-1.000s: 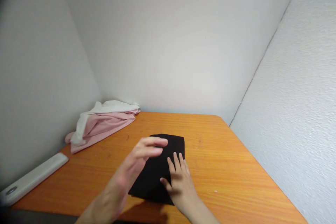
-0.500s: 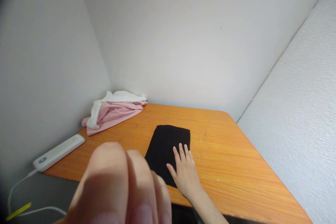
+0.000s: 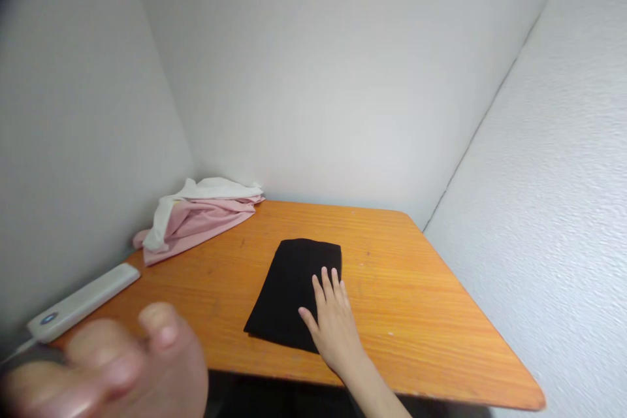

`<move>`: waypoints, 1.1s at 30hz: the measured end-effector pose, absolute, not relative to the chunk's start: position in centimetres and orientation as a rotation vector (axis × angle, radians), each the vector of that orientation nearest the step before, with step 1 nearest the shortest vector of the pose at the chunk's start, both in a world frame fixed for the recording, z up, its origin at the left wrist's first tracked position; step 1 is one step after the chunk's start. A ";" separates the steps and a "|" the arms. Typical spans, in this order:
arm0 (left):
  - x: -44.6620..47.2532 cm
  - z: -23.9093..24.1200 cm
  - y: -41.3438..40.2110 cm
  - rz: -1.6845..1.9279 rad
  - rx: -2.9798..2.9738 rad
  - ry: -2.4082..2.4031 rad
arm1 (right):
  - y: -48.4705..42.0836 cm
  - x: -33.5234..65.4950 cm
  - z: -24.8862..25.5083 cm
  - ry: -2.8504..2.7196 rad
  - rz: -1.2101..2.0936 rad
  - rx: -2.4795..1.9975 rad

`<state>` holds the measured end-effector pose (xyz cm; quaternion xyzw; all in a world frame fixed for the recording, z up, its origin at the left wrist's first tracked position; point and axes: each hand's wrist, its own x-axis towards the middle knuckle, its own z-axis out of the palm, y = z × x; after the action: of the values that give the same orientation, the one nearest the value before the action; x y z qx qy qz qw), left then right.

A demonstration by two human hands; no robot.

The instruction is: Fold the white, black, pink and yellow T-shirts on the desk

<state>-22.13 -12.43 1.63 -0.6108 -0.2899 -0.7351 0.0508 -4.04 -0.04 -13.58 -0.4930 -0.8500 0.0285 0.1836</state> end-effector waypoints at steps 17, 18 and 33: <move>-24.2 -12.8 -1.9 -0.283 -2.550 -2.032 | 1.2 -7.6 -15.7 -2.418 0.018 -1.571; -24.2 -12.6 -2.0 -0.279 -2.550 -2.040 | 1.1 -7.7 -15.5 -2.419 0.024 -1.575; -33.5 -11.7 9.7 -0.118 -2.275 -2.182 | -5.7 -10.2 -14.7 -1.791 -0.086 -2.065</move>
<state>-33.51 9.69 -11.74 -0.7213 -0.6916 -0.0373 -0.0064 -10.16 -5.66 -14.70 -0.7395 -0.6414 -0.0308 0.2019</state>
